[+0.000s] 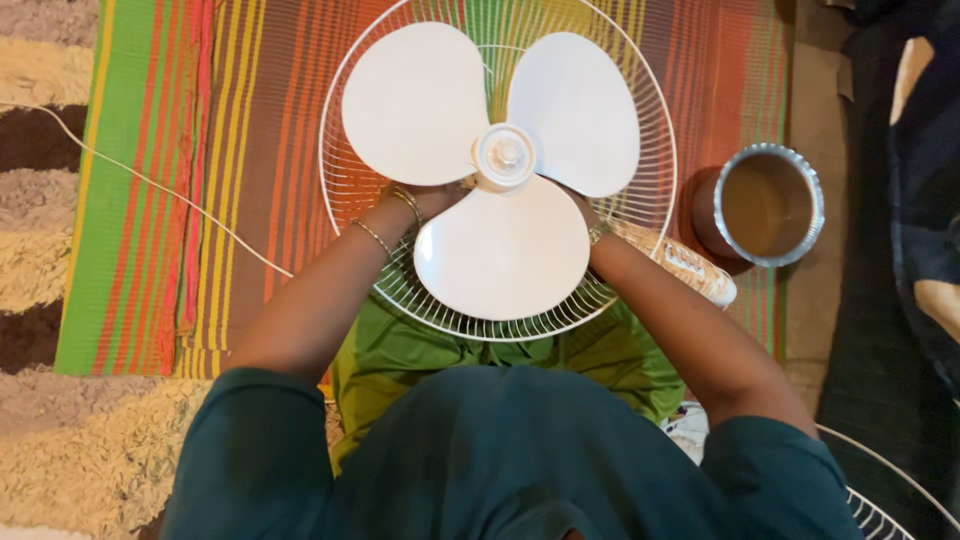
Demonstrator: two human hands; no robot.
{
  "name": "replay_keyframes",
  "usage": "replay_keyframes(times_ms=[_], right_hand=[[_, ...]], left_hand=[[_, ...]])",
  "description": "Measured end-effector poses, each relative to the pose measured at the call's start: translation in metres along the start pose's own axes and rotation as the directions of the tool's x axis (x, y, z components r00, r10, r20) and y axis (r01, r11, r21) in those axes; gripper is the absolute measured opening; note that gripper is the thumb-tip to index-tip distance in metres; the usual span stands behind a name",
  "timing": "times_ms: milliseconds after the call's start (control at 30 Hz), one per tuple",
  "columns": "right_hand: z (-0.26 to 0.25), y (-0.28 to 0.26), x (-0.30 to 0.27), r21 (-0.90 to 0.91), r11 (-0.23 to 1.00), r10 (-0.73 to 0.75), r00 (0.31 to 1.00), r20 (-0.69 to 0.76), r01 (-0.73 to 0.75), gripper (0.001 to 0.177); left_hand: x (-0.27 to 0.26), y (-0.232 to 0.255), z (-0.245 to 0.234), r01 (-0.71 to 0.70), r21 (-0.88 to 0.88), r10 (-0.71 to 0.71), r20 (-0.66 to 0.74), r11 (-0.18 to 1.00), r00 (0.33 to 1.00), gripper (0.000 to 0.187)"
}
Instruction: The person assembles the motor housing and blades of a white desk fan by hand while sitting on a mat.
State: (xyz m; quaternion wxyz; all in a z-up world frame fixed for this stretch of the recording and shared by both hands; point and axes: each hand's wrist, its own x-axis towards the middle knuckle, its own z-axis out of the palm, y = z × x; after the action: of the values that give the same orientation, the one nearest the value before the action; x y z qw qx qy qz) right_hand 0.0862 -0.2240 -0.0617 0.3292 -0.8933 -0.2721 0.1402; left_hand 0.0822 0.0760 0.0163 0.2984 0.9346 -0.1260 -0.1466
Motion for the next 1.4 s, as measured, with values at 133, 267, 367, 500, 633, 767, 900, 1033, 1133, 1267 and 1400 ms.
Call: replay_keyframes(times_ms=[133, 267, 367, 500, 633, 767, 900, 1033, 1133, 1267, 1400], right_hand=[[-0.002, -0.017, -0.011, 0.055, 0.998, 0.013, 1.0, -0.014, -0.012, 0.083], [-0.001, -0.028, -0.02, 0.03, 1.0, 0.004, 1.0, -0.013, -0.004, 0.085], [0.0, -0.038, -0.025, -0.047, 0.999, -0.021, 1.0, -0.001, 0.021, 0.086], [-0.004, -0.043, -0.037, -0.18, 0.983, -0.022, 0.997, 0.075, 0.035, 0.088], [-0.019, -0.026, -0.034, -0.33, 0.944, 0.064, 0.987, 0.15, -0.011, 0.087], [-0.019, -0.001, -0.013, -0.284, 0.959, 0.066, 0.99, 0.121, -0.029, 0.086], [-0.013, 0.003, 0.005, -0.165, 0.986, 0.042, 0.989, 0.138, -0.019, 0.085], [-0.014, -0.011, -0.004, -0.065, 0.998, 0.019, 0.984, 0.18, -0.007, 0.084], [-0.015, -0.027, -0.011, -0.046, 0.999, 0.0, 0.982, 0.187, 0.008, 0.083], [-0.013, -0.043, -0.022, -0.09, 0.995, -0.015, 0.983, 0.183, 0.032, 0.082], [-0.004, -0.05, -0.03, -0.185, 0.981, -0.023, 0.984, 0.178, 0.056, 0.082]], left_hand=[[0.004, -0.016, 0.008, -0.072, -0.101, 0.076, 0.036, 0.992, 0.996, 0.038], [0.013, -0.022, 0.01, 0.026, -0.327, 0.027, 0.156, 0.945, 0.987, 0.026], [0.015, -0.024, 0.002, -0.019, -0.276, 0.041, 0.074, 0.961, 0.996, 0.023], [0.023, -0.034, 0.009, 0.008, -0.206, -0.016, -0.036, 0.978, 0.999, 0.028], [0.041, -0.058, 0.026, -0.153, -0.178, 0.133, -0.116, 0.972, 0.984, 0.039], [0.041, -0.076, 0.032, -0.25, 0.092, 0.236, 0.139, 0.964, 0.962, 0.054], [0.046, -0.088, 0.061, -0.108, 0.003, 0.108, 0.043, 0.994, 0.993, 0.064], [0.048, -0.08, 0.063, -0.25, -0.181, 0.252, -0.013, 0.951, 0.968, 0.038], [0.032, -0.054, 0.036, -0.053, -0.287, 0.071, 0.053, 0.956, 0.996, 0.023], [0.02, -0.031, 0.016, 0.072, -0.71, -0.06, 0.042, 0.701, 0.997, 0.018], [0.024, -0.036, 0.008, -0.107, -0.432, 0.055, -0.131, 0.896, 0.99, 0.015]])
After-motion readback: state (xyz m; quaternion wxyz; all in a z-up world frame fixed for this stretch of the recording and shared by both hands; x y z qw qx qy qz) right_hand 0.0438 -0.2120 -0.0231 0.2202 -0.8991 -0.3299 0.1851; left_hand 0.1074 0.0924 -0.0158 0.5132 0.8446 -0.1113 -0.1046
